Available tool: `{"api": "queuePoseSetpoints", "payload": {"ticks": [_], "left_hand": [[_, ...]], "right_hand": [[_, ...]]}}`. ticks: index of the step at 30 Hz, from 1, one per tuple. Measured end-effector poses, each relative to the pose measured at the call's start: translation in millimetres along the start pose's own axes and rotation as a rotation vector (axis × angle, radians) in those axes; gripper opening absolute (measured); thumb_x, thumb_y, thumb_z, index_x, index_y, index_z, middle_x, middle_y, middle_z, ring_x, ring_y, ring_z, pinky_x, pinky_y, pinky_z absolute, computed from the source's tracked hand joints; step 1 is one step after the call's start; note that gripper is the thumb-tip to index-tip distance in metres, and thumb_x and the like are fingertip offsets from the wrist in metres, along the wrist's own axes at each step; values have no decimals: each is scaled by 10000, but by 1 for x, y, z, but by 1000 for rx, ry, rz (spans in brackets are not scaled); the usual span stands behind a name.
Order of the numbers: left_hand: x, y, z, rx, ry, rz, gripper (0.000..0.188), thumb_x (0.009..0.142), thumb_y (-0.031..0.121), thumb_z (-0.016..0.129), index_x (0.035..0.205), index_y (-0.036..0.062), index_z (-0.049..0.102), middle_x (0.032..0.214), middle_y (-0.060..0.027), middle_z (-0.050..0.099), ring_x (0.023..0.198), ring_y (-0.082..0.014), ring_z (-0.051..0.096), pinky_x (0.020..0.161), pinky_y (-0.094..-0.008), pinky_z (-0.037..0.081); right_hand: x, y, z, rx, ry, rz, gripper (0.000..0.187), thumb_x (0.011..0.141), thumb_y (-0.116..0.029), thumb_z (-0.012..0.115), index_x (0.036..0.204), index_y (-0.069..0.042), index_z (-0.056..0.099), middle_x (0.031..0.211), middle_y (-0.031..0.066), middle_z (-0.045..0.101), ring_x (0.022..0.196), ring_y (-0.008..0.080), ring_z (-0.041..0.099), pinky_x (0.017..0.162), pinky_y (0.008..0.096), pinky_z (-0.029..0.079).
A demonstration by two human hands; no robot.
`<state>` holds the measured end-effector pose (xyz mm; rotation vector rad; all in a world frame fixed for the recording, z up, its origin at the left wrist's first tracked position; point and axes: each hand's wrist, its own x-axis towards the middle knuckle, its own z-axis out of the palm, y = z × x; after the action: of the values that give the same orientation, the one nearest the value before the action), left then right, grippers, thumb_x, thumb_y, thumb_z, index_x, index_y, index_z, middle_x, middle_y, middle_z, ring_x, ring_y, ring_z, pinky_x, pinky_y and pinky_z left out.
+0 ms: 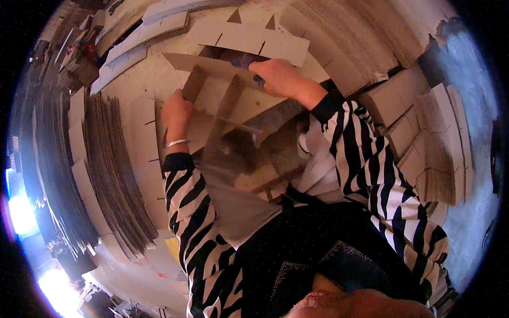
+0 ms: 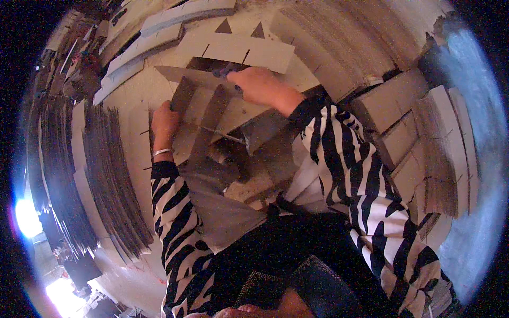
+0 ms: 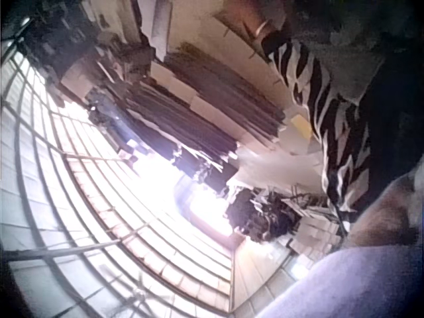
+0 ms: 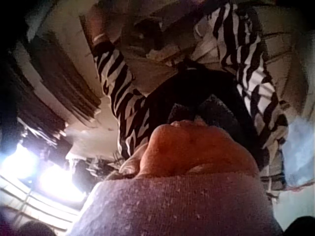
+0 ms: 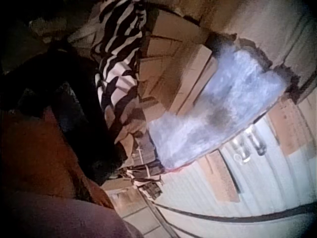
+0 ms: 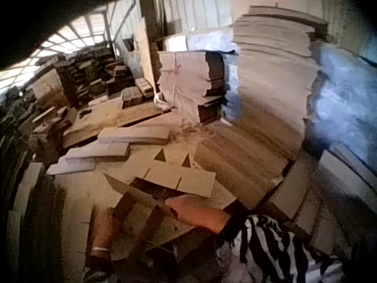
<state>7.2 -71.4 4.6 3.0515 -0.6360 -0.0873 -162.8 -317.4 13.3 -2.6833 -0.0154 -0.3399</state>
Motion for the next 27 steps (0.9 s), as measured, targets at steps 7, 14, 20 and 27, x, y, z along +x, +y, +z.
{"api": "queuePoseSetpoints", "payload": {"ticks": [7, 14, 20, 27], "left_hand": [[-2, 2, 5, -26, 28, 0, 243, 822, 205, 534, 1023, 88, 604, 1005, -178, 659, 956, -381, 625, 768, -511, 498], [-28, 40, -20, 237, 400, 94, 367, 753, 160, 621, 1116, 122, 583, 1104, -142, 630, 1032, -335, 609, 854, -449, 487], [-39, 77, 4, -140, 64, 391, 304, 732, 107, 606, 1026, 61, 544, 1036, -162, 635, 948, -361, 618, 773, -491, 488], [-37, 83, 21, -181, 36, 407, 295, 750, 83, 578, 1035, 45, 514, 857, -213, 644, 839, -413, 618, 706, -520, 492]], "right_hand": [[-7, 5, 1, -80, 76, -145, 229, 707, -12, 582, 928, -71, 568, 810, 156, 627, 808, 379, 624, 648, 490, 485], [-12, 10, 14, -55, 142, -127, 237, 705, -35, 590, 937, -76, 571, 777, 142, 624, 770, 374, 628, 628, 479, 492], [-4, -6, 7, -82, 74, -92, 274, 699, -42, 594, 969, -85, 567, 798, 140, 626, 789, 373, 617, 635, 478, 481], [-5, -8, 6, -177, -94, -83, 279, 696, -34, 586, 965, -105, 583, 770, 130, 628, 783, 371, 617, 635, 479, 474]]}}
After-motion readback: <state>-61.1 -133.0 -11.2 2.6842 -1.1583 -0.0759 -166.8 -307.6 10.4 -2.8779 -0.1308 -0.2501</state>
